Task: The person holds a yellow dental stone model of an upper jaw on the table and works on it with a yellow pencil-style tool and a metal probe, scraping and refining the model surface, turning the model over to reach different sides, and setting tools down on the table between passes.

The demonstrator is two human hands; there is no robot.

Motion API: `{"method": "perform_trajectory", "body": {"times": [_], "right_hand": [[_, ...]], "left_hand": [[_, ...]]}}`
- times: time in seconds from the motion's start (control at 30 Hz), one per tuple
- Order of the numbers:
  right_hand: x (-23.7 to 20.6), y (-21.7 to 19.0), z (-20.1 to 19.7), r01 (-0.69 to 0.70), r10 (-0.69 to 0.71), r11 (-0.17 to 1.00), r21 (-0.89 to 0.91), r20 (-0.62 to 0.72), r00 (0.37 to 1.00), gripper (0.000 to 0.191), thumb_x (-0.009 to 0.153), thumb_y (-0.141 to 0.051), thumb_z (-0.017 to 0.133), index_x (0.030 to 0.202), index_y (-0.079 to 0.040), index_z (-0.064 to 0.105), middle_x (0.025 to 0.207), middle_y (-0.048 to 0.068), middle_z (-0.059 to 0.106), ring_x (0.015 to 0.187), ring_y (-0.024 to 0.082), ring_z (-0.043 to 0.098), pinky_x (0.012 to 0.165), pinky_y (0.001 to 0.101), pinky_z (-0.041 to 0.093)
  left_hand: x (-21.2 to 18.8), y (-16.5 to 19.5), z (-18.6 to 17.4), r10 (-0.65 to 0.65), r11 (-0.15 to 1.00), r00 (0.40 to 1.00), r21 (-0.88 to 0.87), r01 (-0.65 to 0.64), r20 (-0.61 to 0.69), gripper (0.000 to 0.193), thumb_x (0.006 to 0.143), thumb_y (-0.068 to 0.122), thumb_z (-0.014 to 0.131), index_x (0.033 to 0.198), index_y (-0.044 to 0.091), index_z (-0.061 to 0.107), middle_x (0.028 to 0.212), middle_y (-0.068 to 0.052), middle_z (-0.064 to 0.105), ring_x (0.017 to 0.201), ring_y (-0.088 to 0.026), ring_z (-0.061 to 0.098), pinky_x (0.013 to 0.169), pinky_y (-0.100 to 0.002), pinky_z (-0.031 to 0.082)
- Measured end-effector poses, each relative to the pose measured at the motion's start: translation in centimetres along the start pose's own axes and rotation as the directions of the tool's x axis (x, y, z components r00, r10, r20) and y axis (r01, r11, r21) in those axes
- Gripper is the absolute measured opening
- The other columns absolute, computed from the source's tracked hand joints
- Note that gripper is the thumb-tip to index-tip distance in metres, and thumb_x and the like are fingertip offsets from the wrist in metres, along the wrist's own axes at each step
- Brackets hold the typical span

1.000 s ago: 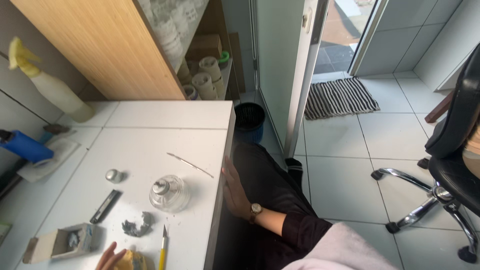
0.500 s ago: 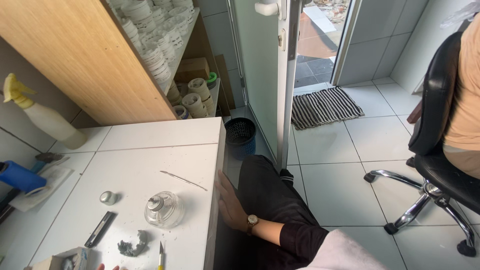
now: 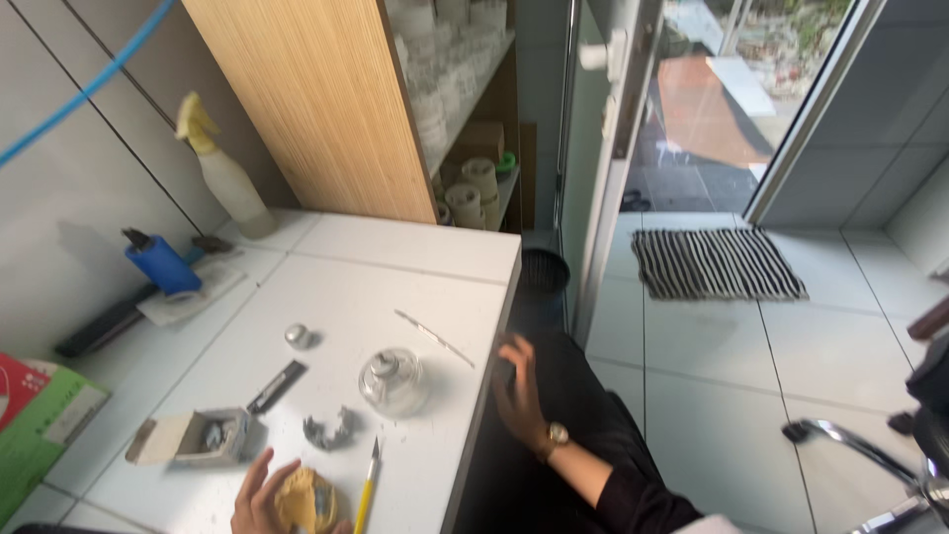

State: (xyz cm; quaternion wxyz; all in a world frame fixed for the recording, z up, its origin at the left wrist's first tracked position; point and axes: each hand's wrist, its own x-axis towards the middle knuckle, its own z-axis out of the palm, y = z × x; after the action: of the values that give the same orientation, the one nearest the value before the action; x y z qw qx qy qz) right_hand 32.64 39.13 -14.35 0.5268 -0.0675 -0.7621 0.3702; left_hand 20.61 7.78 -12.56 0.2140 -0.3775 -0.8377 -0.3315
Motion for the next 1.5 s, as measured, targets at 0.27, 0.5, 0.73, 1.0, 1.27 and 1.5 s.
{"method": "perform_trajectory", "body": {"times": [0.27,0.5,0.73,1.0,1.27,1.5], "right_hand": [[2.3,-3.1,0.6,0.222,-0.221,0.974,-0.049,0.014,0.975,0.010,0.096,-0.013,0.063,0.106,-0.013,0.062,0.127,0.007,0.060,0.128,0.029,0.053,0.113,0.0440,0.043],[3.5,-5.1,2.2,-0.018,0.029,0.999,-0.031,0.432,0.901,0.025,0.089,-0.007,0.066,0.114,-0.009,0.067,0.124,0.006,0.064,0.120,0.027,0.058,0.107,0.0424,0.044],[4.0,-4.4,1.7,-0.107,0.133,0.991,-0.086,0.407,0.904,0.021,0.088,-0.002,0.070,0.108,-0.009,0.069,0.120,0.013,0.056,0.110,0.025,0.061,0.093,0.0380,0.054],[6.0,-2.3,3.5,-0.005,0.212,0.914,-0.405,0.468,0.858,0.032,0.093,0.000,0.060,0.121,-0.012,0.068,0.097,0.009,0.063,0.095,0.025,0.064,0.080,0.0385,0.056],[9.4,-1.7,4.6,0.014,0.143,0.923,-0.385,0.378,0.915,0.030,0.095,0.001,0.058,0.120,-0.011,0.071,0.104,0.010,0.060,0.096,0.027,0.063,0.079,0.0380,0.055],[10.7,-0.6,5.0,0.150,-0.029,0.952,-0.265,0.413,0.911,0.031,0.091,0.005,0.062,0.114,-0.011,0.076,0.098,0.008,0.063,0.099,0.027,0.063,0.089,0.0361,0.055]], "left_hand": [[-0.1,-1.7,0.2,0.016,0.986,1.000,-0.166,-0.013,0.015,0.109,0.039,0.057,0.094,0.125,0.006,0.050,0.138,-0.029,0.044,0.125,-0.036,0.055,0.100,-0.051,0.052],[-0.1,-1.7,0.1,-0.005,1.000,0.999,-0.007,0.005,0.032,0.110,0.034,0.057,0.093,0.123,0.007,0.051,0.137,-0.028,0.045,0.128,-0.042,0.051,0.101,-0.055,0.050],[-0.6,-0.4,-0.7,0.034,0.999,0.999,0.043,-0.033,-0.025,0.109,0.037,0.059,0.091,0.125,0.008,0.050,0.136,-0.027,0.047,0.128,-0.042,0.051,0.102,-0.055,0.049],[0.5,0.5,-0.1,0.095,0.983,0.981,-0.137,-0.119,-0.171,0.072,0.069,0.050,0.075,0.124,0.007,0.057,0.137,-0.024,0.049,0.128,-0.036,0.056,0.105,-0.049,0.052],[1.5,-0.2,0.3,0.061,0.964,0.989,-0.249,-0.093,-0.131,0.047,0.091,0.035,0.064,0.127,0.005,0.055,0.141,-0.023,0.052,0.128,-0.031,0.061,0.108,-0.046,0.053],[2.0,-0.4,-0.2,0.073,0.989,0.994,-0.122,-0.083,-0.082,0.059,0.082,0.035,0.072,0.128,0.004,0.052,0.137,-0.026,0.053,0.126,-0.035,0.060,0.107,-0.048,0.051]]}}
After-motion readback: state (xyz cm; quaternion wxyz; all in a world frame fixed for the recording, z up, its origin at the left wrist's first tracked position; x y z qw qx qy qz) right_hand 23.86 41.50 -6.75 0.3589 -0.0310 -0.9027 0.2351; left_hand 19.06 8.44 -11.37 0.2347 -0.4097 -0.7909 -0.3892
